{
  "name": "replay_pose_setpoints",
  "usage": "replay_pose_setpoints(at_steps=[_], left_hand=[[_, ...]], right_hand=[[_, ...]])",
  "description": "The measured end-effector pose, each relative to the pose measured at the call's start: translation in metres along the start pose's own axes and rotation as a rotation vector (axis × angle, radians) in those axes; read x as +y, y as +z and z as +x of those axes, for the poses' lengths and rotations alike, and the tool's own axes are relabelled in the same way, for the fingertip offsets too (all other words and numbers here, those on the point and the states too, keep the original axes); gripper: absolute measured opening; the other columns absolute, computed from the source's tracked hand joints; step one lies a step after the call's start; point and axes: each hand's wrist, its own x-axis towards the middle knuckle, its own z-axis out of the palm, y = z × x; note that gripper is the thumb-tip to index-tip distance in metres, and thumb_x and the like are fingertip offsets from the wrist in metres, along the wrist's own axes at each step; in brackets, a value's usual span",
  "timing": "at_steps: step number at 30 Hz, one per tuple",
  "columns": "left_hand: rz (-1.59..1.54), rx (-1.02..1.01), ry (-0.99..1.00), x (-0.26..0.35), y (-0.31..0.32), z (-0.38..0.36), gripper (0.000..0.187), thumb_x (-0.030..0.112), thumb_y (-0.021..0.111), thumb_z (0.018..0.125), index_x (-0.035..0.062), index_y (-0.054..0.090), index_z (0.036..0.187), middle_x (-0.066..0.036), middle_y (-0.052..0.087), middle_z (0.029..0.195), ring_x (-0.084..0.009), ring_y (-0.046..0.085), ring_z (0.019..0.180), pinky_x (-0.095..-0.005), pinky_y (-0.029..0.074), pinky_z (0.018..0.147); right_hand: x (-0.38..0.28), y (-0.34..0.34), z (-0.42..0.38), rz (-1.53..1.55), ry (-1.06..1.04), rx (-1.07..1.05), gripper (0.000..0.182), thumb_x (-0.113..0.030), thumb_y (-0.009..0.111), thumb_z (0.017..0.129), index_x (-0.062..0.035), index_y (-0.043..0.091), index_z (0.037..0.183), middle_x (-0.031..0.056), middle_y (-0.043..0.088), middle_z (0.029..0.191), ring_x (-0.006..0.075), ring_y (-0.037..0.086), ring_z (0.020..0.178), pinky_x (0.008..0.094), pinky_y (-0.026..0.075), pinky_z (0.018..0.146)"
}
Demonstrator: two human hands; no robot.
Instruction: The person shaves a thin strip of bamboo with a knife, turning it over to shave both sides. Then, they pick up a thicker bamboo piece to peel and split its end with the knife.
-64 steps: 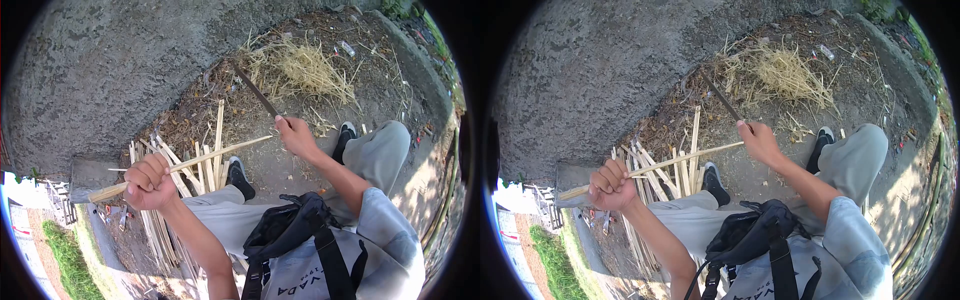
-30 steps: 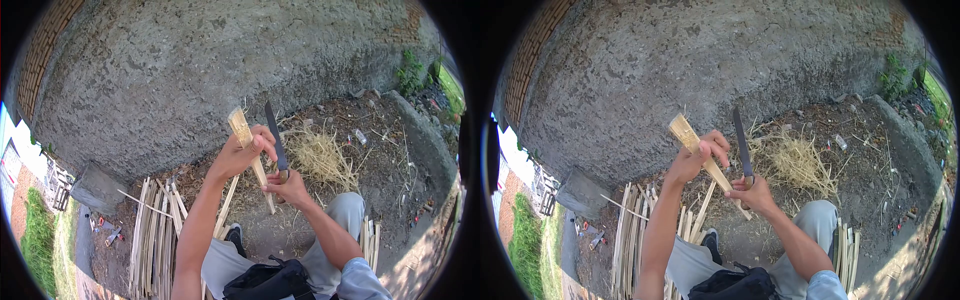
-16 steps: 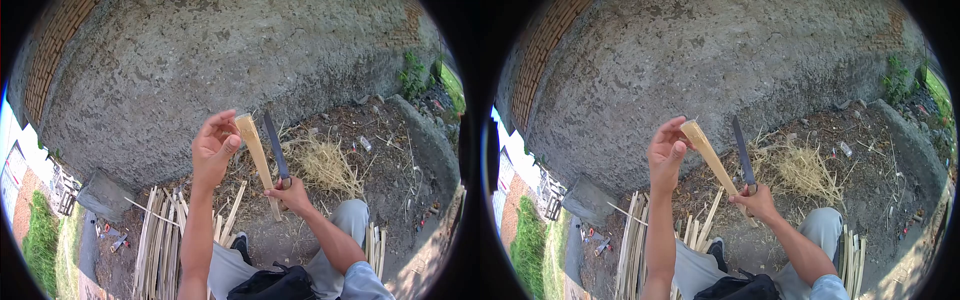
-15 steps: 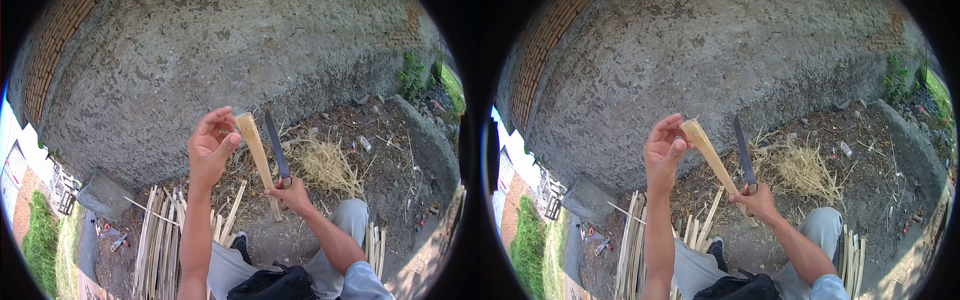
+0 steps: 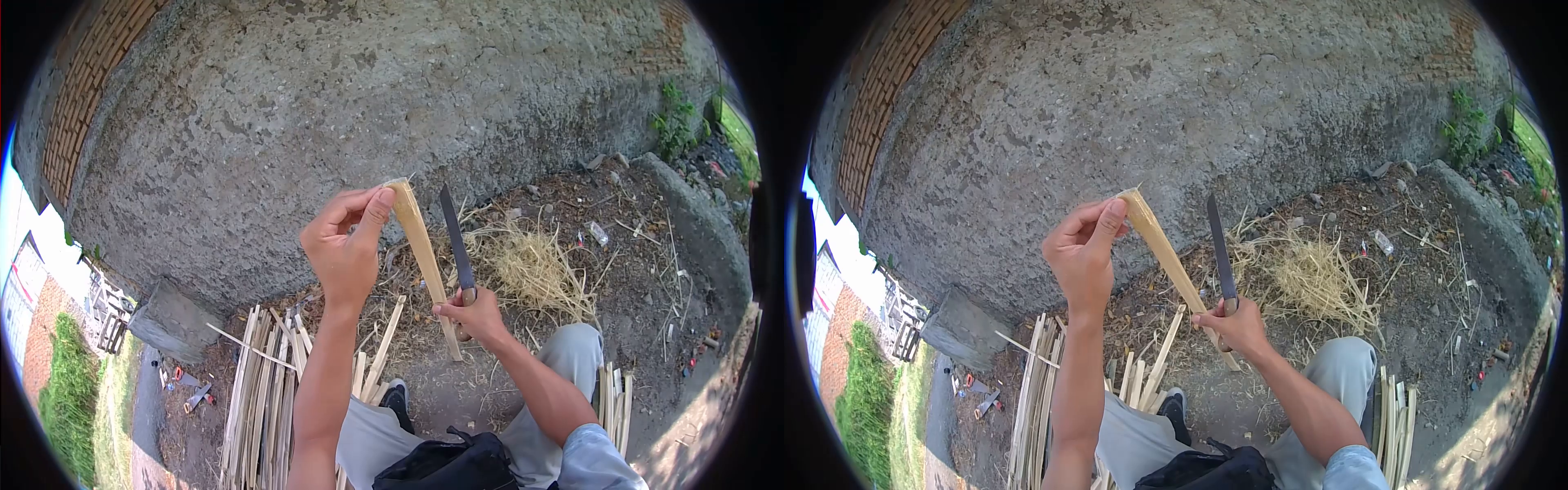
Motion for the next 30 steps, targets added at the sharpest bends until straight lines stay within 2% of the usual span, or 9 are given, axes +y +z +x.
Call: replay_pose_setpoints(at_steps=[5,11,14,22,30], left_hand=[[-0.013,0.091,-0.011,-0.003,0.013,-0.002,0.016,0.012,0.073,0.086,-0.0025,0.071,0.092,-0.007,0.069,0.079,-0.0106,0.063,0.060,-0.0221,0.052,0.056],[0.109,0.062,-0.006,-0.001,0.016,0.001,0.016,0.014,0.071,0.088,-0.0021,0.070,0.090,-0.007,0.068,0.076,-0.0103,0.063,0.060,-0.0227,0.052,0.055],[0.059,0.039,-0.022,-0.003,0.018,-0.001,0.017,0.015,0.068,0.090,-0.0019,0.068,0.091,-0.006,0.067,0.076,-0.0105,0.063,0.060,-0.0230,0.052,0.055],[-0.251,0.027,-0.200,-0.024,0.020,-0.006,0.018,0.019,0.058,0.097,0.0015,0.059,0.094,-0.007,0.066,0.086,-0.0126,0.060,0.056,-0.0245,0.048,0.054],[-0.507,0.027,-0.390,-0.042,0.013,-0.010,0.019,0.022,0.056,0.098,0.0036,0.056,0.093,-0.006,0.064,0.089,-0.0108,0.053,0.050,-0.0239,0.041,0.046]], right_hand=[[0.005,0.002,0.006,0.014,-0.010,0.030,0.040,-0.021,0.087,0.068,-0.0082,0.050,0.077,0.0046,0.065,0.071,0.0088,0.061,0.062,0.0258,0.048,0.054],[0.002,0.001,0.006,-0.003,-0.007,0.054,0.040,-0.022,0.087,0.068,-0.0083,0.051,0.076,0.0039,0.064,0.070,0.0079,0.058,0.059,0.0255,0.047,0.052],[0.005,0.002,0.007,-0.008,-0.016,0.072,0.041,-0.022,0.087,0.068,-0.0086,0.050,0.076,0.0032,0.063,0.069,0.0078,0.057,0.058,0.0257,0.047,0.051],[0.000,0.003,0.003,0.011,0.005,0.086,0.043,-0.024,0.087,0.068,-0.0089,0.047,0.075,0.0029,0.061,0.067,0.0077,0.055,0.053,0.0259,0.045,0.042],[-0.002,0.005,0.001,-0.068,-0.020,0.109,0.043,-0.030,0.087,0.068,-0.0078,0.051,0.074,0.0028,0.061,0.066,0.0091,0.057,0.056,0.0277,0.046,0.050]])
